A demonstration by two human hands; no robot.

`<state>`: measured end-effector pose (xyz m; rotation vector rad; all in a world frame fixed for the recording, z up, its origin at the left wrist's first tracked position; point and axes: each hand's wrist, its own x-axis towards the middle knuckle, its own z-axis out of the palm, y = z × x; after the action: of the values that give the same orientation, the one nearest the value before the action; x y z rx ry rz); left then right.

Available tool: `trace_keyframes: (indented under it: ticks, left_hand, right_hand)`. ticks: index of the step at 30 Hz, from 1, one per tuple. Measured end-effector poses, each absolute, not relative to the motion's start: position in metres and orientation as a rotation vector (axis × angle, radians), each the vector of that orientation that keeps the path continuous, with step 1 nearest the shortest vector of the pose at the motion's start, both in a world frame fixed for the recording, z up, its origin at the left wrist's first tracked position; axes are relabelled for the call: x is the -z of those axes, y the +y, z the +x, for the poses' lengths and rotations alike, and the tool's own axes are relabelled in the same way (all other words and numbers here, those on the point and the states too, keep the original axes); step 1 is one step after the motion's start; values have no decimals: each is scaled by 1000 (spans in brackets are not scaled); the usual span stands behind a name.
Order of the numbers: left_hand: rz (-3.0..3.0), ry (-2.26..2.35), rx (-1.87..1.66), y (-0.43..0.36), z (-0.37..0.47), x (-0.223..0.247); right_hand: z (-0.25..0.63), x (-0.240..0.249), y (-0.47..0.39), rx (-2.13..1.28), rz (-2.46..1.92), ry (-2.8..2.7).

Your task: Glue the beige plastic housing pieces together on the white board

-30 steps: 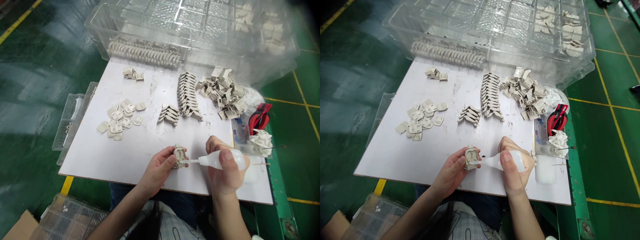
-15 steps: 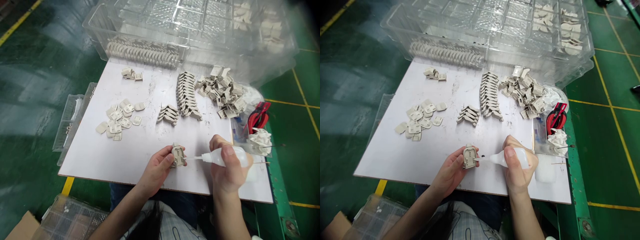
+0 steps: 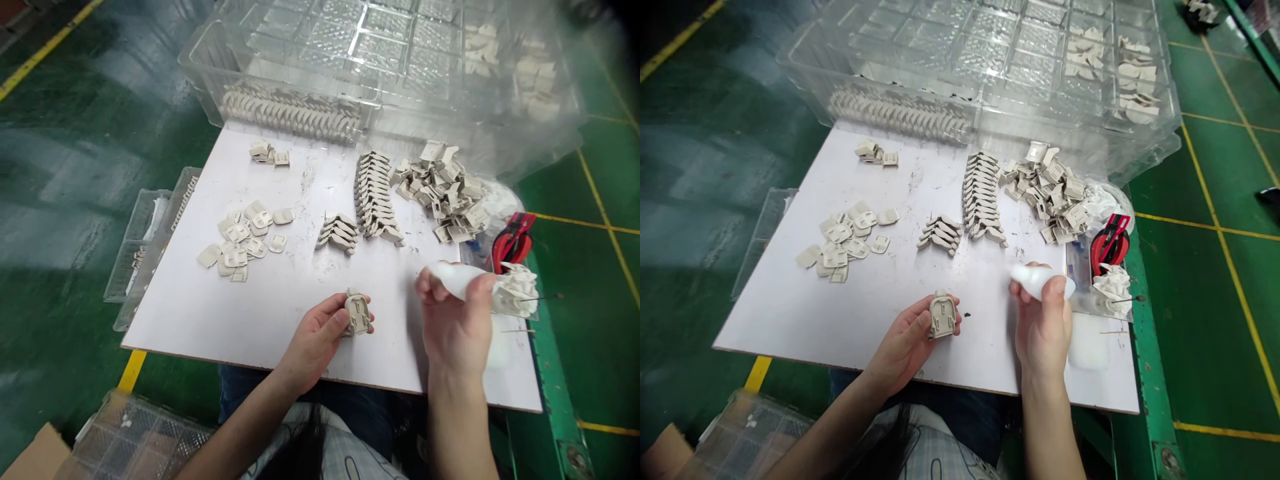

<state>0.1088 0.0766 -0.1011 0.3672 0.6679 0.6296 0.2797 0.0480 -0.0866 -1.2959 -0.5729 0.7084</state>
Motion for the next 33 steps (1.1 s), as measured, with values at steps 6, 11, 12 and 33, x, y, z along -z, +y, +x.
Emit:
trace_keyframes:
  ticks: [6,11,12,33]
  left_hand:
    - [359,638,-672,69,103,99]
    - [366,568,-657,51,84,100]
    - [367,557,-658,48,77,100]
    - [400,737,-967,48,-13,106]
  right_hand:
    - [286,104,49,-614,-1758,-918]
    - [287,109,44,-522,-2061,-1024]
    - [286,104,39,-489,-2061,-1047]
    - [162,65,149,-497,-2011,-2023]
